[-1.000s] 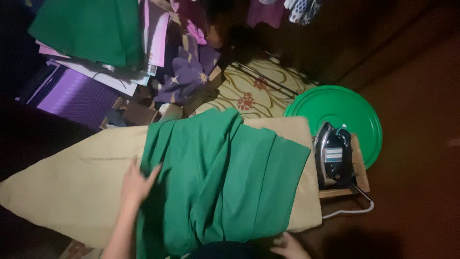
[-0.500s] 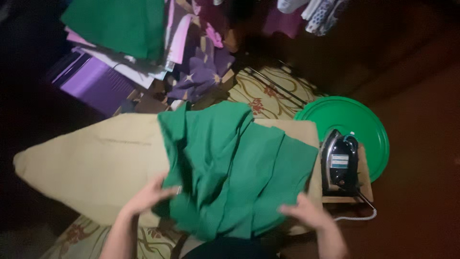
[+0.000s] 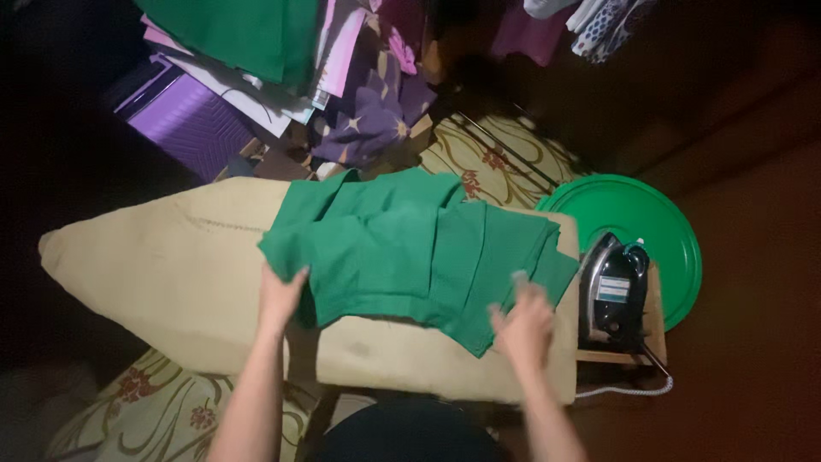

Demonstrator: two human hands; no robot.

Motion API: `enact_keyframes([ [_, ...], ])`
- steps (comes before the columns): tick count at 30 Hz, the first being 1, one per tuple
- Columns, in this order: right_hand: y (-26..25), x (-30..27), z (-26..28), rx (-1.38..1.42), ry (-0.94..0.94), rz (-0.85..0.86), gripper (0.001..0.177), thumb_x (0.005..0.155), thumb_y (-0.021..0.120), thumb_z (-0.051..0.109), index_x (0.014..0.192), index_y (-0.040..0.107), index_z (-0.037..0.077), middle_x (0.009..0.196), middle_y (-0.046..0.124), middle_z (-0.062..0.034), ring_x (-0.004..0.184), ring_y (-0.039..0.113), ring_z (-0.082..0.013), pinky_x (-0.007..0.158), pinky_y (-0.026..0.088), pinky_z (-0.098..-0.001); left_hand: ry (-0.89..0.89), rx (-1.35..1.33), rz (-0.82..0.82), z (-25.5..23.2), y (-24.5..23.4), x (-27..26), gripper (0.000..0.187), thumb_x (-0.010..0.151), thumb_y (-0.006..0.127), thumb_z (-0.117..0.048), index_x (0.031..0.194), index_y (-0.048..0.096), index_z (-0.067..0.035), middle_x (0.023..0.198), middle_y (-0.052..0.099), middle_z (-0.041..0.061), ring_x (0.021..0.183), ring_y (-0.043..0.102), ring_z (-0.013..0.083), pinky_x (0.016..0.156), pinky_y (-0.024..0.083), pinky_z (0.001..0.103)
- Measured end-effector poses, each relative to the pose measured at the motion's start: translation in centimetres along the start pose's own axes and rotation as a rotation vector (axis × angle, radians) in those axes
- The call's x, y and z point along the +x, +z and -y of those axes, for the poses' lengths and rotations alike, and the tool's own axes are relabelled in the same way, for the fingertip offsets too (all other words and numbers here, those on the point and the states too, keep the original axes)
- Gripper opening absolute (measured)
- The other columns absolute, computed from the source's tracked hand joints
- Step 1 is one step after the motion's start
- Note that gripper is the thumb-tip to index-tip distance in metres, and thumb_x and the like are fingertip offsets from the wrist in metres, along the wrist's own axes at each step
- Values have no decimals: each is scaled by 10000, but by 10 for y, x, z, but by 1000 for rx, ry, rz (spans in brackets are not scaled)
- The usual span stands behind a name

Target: The person irons a green garment on an ironing board, repeatedly smoothing the fabric with an iron. They fold the garment, continue ironing, and then place it on a hanger from a nearby clothing rack.

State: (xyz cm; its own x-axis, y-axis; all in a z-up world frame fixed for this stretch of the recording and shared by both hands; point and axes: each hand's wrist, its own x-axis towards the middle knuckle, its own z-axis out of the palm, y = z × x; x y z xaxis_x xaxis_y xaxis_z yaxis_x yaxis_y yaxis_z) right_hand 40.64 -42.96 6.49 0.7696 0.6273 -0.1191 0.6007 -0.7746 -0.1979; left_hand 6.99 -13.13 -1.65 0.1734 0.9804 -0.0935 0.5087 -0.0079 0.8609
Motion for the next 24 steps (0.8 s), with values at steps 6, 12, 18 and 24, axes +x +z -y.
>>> enact_keyframes([
  [6, 62, -62, 26, -16, -491, -166, 893, 662, 776, 420, 1443, 430, 162, 1452, 480, -213, 1264, 471, -387, 962, 436, -613, -88, -51, 22, 45, 11, -61, 1002, 823, 794, -337, 1534, 228, 84, 1492, 434, 337, 1360, 497, 392, 1134, 396, 424],
  [12, 101, -15, -13, -303, -328, 0, 576, 880, 595, 122, 1435, 538, 263, 1355, 615, -106, 1203, 608, -294, 931, 535, -464, 181, -121, -41, -33, -5, -68, 1010, 816, 802, -209, 1561, 176, 63, 1588, 235, 340, 1447, 307, 432, 1159, 268, 444],
  [18, -79, 156, 18, -165, -149, 355, 216, 815, 582, 42, 927, 764, 17, 976, 736, -228, 899, 749, -347, 807, 593, -460, 328, -171, 387, -178, 14, 101, 319, 952, 680, -235, 1201, 739, -45, 1169, 763, 92, 1107, 691, 200, 993, 500, 349],
  [24, -319, 219, 79, -22, -425, -904, 225, 952, 588, 61, 1048, 762, 166, 1101, 681, -125, 1076, 584, -369, 894, 491, -500, 684, -843, 201, -396, 34, 215, 260, 1012, 685, -153, 1230, 715, -16, 1111, 746, 49, 1011, 669, 126, 934, 534, 293],
])
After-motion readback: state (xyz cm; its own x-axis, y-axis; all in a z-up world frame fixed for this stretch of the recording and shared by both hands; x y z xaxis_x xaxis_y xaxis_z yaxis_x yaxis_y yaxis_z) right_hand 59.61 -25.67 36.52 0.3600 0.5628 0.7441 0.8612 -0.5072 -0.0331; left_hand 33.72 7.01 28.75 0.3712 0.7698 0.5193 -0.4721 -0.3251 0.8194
